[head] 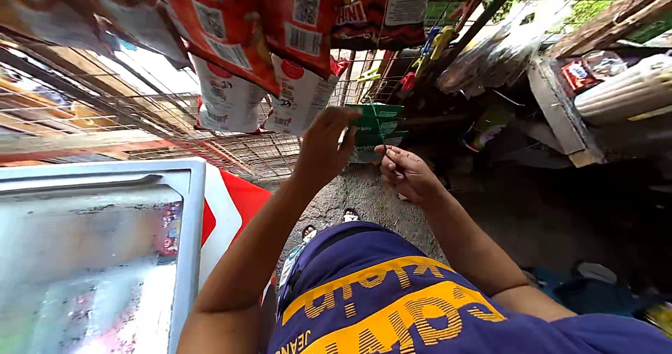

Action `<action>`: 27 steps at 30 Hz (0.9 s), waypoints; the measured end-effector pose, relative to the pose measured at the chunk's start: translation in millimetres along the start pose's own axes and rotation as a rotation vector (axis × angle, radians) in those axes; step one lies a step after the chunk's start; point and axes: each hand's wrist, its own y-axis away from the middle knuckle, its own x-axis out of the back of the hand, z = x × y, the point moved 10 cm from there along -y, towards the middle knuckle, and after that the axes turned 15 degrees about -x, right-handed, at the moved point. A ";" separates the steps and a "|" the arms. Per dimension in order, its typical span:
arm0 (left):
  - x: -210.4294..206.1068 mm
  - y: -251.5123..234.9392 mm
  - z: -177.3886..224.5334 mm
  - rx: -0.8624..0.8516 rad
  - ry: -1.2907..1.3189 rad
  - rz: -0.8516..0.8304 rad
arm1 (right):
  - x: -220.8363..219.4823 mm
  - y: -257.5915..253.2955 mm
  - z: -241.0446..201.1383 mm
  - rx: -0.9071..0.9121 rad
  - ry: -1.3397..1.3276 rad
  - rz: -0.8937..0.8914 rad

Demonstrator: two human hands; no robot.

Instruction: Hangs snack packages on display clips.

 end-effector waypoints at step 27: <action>5.6 -56.6 7.5 0.463 1.207 0.362 | -32.6 -33.9 -51.2 0.096 -0.013 -0.104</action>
